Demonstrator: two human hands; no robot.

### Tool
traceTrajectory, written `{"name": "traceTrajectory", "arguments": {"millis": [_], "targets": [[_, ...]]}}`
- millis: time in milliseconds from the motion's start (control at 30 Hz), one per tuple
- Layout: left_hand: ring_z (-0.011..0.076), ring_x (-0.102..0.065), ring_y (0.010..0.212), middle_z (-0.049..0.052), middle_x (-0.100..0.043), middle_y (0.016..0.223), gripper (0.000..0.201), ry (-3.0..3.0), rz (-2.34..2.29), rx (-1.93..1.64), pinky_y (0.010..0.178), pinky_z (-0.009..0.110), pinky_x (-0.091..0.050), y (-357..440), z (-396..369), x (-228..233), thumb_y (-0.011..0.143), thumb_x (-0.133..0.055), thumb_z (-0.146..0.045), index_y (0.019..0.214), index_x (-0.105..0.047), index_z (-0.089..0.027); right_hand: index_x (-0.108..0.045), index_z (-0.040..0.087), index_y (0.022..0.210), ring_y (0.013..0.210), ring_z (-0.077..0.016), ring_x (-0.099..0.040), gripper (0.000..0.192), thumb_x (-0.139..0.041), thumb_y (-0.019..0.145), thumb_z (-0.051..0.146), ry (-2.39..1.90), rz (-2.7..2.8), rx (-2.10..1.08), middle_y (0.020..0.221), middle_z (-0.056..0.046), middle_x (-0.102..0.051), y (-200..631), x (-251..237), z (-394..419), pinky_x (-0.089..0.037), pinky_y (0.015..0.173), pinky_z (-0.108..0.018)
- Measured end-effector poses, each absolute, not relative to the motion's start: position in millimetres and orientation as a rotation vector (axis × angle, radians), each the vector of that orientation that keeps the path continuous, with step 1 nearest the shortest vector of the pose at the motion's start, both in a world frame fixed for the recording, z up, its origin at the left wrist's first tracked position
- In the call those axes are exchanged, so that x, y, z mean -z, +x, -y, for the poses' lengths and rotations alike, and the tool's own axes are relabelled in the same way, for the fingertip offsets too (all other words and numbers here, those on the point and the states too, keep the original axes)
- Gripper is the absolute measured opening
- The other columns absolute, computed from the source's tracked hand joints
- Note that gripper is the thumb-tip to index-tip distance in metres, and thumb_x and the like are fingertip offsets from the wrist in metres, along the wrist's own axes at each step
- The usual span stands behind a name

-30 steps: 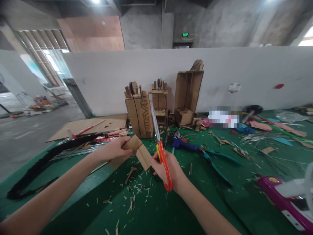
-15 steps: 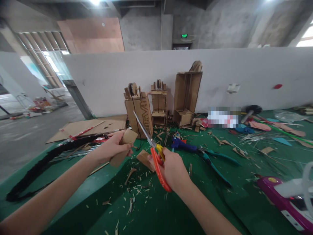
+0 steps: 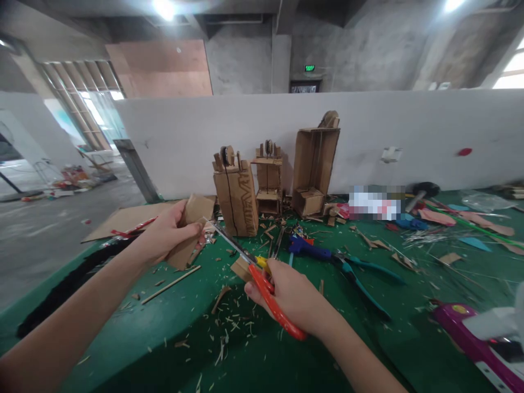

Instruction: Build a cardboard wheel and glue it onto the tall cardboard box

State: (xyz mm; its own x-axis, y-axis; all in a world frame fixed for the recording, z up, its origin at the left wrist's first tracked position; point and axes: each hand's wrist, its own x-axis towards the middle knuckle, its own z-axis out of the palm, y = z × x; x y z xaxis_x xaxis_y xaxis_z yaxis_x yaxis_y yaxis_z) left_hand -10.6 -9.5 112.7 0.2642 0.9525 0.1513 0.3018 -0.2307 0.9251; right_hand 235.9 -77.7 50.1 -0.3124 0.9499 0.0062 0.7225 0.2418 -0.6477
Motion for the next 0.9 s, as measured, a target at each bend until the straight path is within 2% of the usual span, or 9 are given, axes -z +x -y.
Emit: {"name": "traceTrajectory", "arguments": {"millis": [133, 233, 367, 533, 733, 900], "targets": [[0.0137, -0.062, 0.057, -0.001, -0.061, 0.075, 0.039, 1.794, -1.2, -0.97, 0.05, 0.024, -0.052, -9.8, 14.6, -115.5, 0.075, -0.06, -0.025, 0.11, -0.043, -0.018, -0.046, 0.022, 0.083, 0.069, -0.0184, -0.055, 0.038, -0.044, 0.085, 0.06, -1.523, 2.15, -0.784, 0.083, -0.006, -0.061, 234.5, -49.5, 79.5, -0.04, 0.059, -0.031], [0.0139, -0.063, 0.061, 0.003, -0.06, 0.091, 0.051, 1.868, -1.133, -0.975, 0.052, 0.026, -0.054, -10.3, 15.3, -114.1, 0.076, -0.06, -0.023, 0.122, -0.037, -0.021, -0.046, 0.022, 0.083, 0.07, -0.0184, -0.055, 0.039, -0.043, 0.085, 0.06, -1.523, 2.173, -0.789, 0.083, -0.005, -0.06, 234.5, -50.3, 79.7, -0.04, 0.06, -0.031], [0.0139, -0.065, 0.064, 0.007, -0.054, 0.106, 0.056, 1.919, -1.071, -0.95, 0.055, 0.028, -0.057, -10.8, 16.3, -113.1, 0.078, -0.059, -0.023, 0.125, -0.03, -0.025, -0.045, 0.022, 0.083, 0.07, -0.0183, -0.055, 0.04, -0.043, 0.085, 0.062, -1.543, 2.176, -0.808, 0.084, -0.005, -0.06, 235.1, -53.3, 80.8, -0.039, 0.06, -0.03], [0.0142, -0.066, 0.067, 0.007, -0.055, 0.108, 0.054, 1.925, -1.038, -0.881, 0.057, 0.027, -0.057, -10.1, 19.0, -114.8, 0.077, -0.058, -0.018, 0.122, -0.029, -0.026, -0.047, 0.021, 0.081, 0.069, -0.0182, -0.054, 0.041, -0.045, 0.084, 0.062, -1.547, 2.201, -0.786, 0.085, -0.006, -0.058, 234.8, -53.6, 81.2, -0.04, 0.06, -0.03], [0.0156, -0.066, 0.067, 0.002, -0.057, 0.092, 0.048, 1.958, -1.0, -0.826, 0.054, 0.026, -0.057, -9.4, 22.7, -117.2, 0.081, -0.057, -0.022, 0.12, -0.028, -0.025, -0.05, 0.02, 0.082, 0.07, -0.017, -0.054, 0.037, -0.047, 0.085, 0.057, -1.481, 2.167, -0.83, 0.086, -0.006, -0.059, 235.5, -49.0, 77.6, -0.041, 0.061, -0.029], [0.0144, -0.065, 0.066, 0.003, -0.055, 0.097, 0.043, 1.978, -0.969, -0.836, 0.054, 0.026, -0.056, -8.8, 24.8, -119.3, 0.082, -0.055, -0.02, 0.118, -0.031, -0.025, -0.047, 0.02, 0.08, 0.067, -0.0154, -0.052, 0.04, -0.044, 0.086, 0.06, -1.477, 2.202, -0.794, 0.083, -0.004, -0.056, 236.1, -49.4, 77.7, -0.04, 0.059, -0.028]]}}
